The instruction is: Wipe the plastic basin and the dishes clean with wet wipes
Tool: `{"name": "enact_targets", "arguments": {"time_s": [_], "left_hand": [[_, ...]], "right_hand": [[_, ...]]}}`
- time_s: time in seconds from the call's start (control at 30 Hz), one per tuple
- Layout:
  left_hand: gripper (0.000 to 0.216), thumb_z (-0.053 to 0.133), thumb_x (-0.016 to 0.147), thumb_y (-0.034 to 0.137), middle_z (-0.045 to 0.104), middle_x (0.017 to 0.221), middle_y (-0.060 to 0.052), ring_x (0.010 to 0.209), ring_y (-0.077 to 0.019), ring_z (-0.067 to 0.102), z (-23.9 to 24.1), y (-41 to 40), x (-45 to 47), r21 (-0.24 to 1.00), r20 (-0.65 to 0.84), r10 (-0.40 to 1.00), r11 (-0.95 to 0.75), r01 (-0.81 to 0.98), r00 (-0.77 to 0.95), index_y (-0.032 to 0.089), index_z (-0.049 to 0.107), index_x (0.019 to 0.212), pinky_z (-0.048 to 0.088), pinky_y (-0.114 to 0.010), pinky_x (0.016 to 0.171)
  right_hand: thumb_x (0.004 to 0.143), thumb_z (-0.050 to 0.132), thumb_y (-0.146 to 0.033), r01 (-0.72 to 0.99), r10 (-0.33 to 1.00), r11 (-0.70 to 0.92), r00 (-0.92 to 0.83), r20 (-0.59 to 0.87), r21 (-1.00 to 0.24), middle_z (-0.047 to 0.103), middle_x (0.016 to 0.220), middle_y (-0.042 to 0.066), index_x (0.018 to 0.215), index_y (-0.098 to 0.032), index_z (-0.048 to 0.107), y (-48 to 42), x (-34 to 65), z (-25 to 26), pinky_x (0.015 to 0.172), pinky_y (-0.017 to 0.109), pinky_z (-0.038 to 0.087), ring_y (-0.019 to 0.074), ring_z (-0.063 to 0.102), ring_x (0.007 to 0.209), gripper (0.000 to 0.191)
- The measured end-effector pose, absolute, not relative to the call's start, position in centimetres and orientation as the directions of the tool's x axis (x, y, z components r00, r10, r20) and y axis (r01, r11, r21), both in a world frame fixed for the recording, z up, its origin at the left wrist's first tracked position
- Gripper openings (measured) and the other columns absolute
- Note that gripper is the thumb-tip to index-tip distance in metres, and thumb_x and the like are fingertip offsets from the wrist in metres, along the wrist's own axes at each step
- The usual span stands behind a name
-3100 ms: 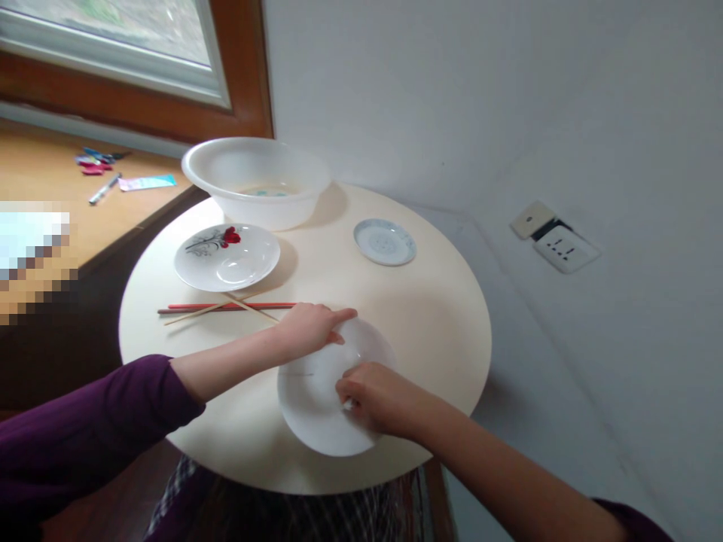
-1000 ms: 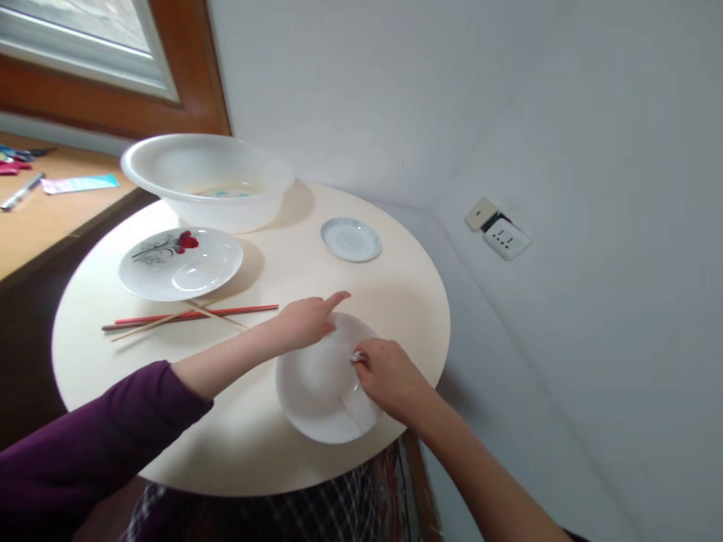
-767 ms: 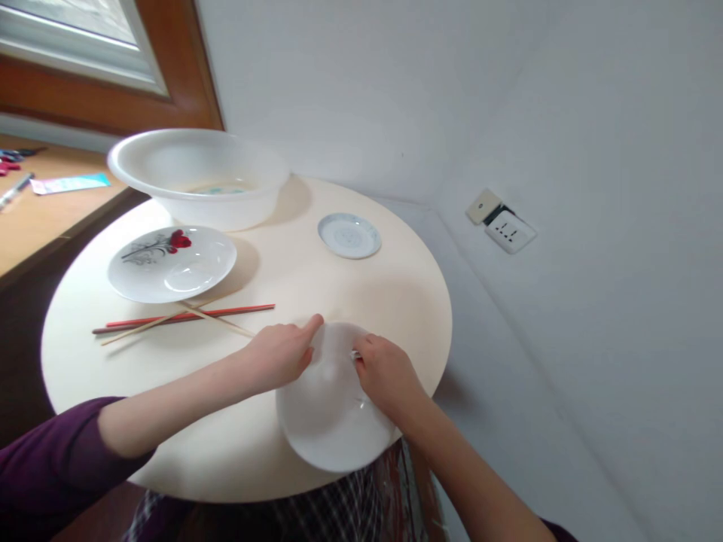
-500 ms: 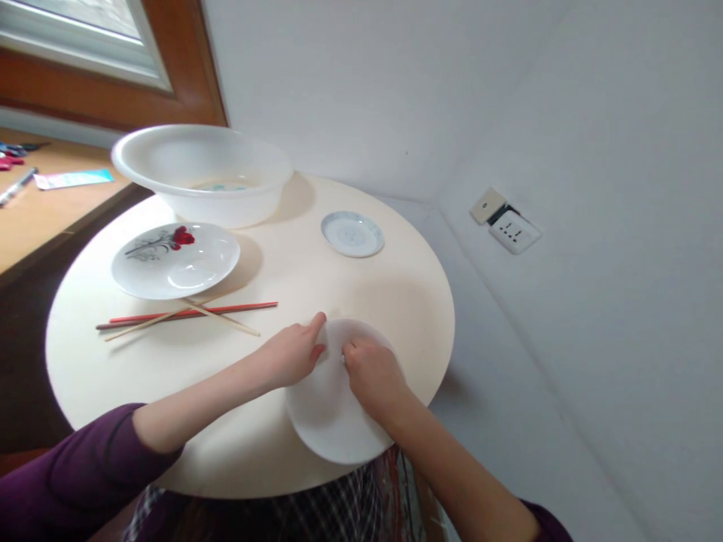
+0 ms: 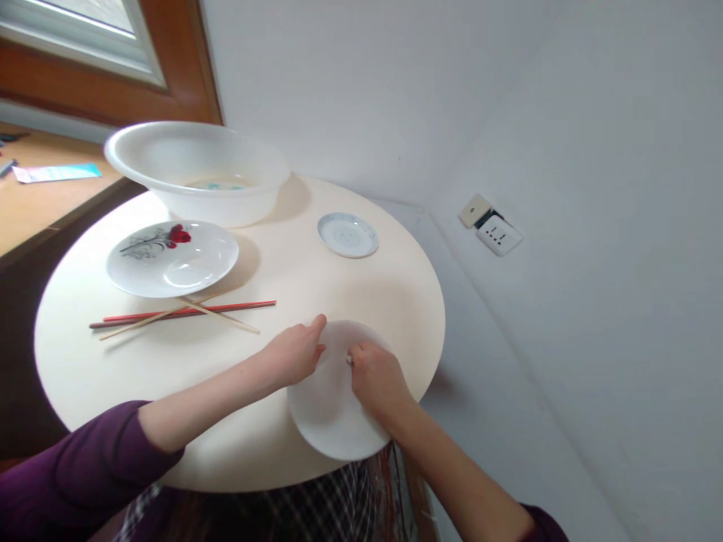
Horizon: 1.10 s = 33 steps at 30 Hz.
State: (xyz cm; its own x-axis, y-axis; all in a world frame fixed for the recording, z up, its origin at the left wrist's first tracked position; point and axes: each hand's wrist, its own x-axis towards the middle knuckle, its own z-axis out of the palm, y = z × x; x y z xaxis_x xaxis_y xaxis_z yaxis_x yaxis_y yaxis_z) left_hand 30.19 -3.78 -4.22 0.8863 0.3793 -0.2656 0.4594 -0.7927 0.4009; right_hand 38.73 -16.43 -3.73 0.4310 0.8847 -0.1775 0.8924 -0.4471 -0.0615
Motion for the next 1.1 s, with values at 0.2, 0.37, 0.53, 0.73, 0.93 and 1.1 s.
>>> {"name": "enact_targets", "arguments": {"time_s": [0.2,0.37,0.53,0.73,0.93,1.1], "left_hand": [[0.029,0.043,0.083,0.02,0.066,0.09,-0.016,0.085,-0.0288,0.065,-3.9,-3.6,30.2,0.401,-0.272,0.367,-0.797,0.451,0.89,0.014,0.04,0.111,0.049,-0.036,0.065],[0.03,0.041,0.083,0.021,0.065,0.091,-0.016,0.085,-0.0278,0.065,-3.7,-3.4,30.2,0.392,-0.284,0.357,-0.804,0.448,0.89,0.014,0.04,0.112,0.049,-0.035,0.064],[0.031,0.043,0.083,0.023,0.066,0.092,-0.015,0.086,-0.0265,0.065,-3.7,-3.4,30.3,0.385,-0.286,0.347,-0.812,0.439,0.893,0.016,0.04,0.113,0.049,-0.033,0.065],[0.033,0.043,0.082,0.023,0.066,0.094,-0.015,0.087,-0.0268,0.064,-3.9,-3.3,30.4,0.382,-0.286,0.333,-0.82,0.425,0.899,0.016,0.04,0.114,0.049,-0.033,0.065],[0.033,0.043,0.082,0.023,0.065,0.095,-0.016,0.087,-0.028,0.064,-4.0,-3.3,30.4,0.384,-0.28,0.321,-0.826,0.412,0.905,0.015,0.041,0.113,0.049,-0.035,0.066],[0.032,0.045,0.081,0.023,0.065,0.093,-0.016,0.086,-0.0292,0.064,-3.8,-3.3,30.5,0.393,-0.291,0.322,-0.818,0.42,0.901,0.014,0.041,0.112,0.049,-0.036,0.065]], "right_hand": [[0.079,0.046,-0.006,0.894,0.89,-0.434,0.407,-0.205,-0.11,0.066,0.082,0.007,0.081,-0.015,0.063,-16.8,38.0,-3.6,0.07,0.026,0.041,0.0179,0.06,0.078,0.02],[0.079,0.044,-0.005,0.883,0.876,-0.465,0.449,-0.175,-0.06,0.066,0.083,0.01,0.078,-0.013,0.063,-16.7,38.7,-3.6,0.07,0.028,0.041,0.0197,0.06,0.08,0.02],[0.08,0.047,-0.007,0.896,0.896,-0.425,0.397,-0.197,-0.127,0.067,0.084,0.007,0.083,-0.014,0.064,-17.0,39.0,-3.6,0.071,0.027,0.042,0.0191,0.06,0.08,0.019],[0.081,0.046,-0.006,0.923,0.914,-0.376,0.355,-0.194,-0.083,0.067,0.087,0.008,0.084,-0.014,0.065,-17.4,39.4,-3.7,0.074,0.028,0.041,0.0198,0.06,0.084,0.02],[0.08,0.046,-0.006,0.94,0.932,-0.334,0.318,-0.176,-0.072,0.066,0.086,0.008,0.084,-0.014,0.065,-17.3,39.5,-3.9,0.073,0.029,0.041,0.0195,0.059,0.084,0.02],[0.081,0.047,-0.009,0.94,0.926,-0.336,0.319,-0.204,-0.053,0.067,0.083,0.007,0.084,-0.015,0.065,-17.3,39.5,-3.7,0.071,0.028,0.041,0.0194,0.06,0.081,0.019]]}}
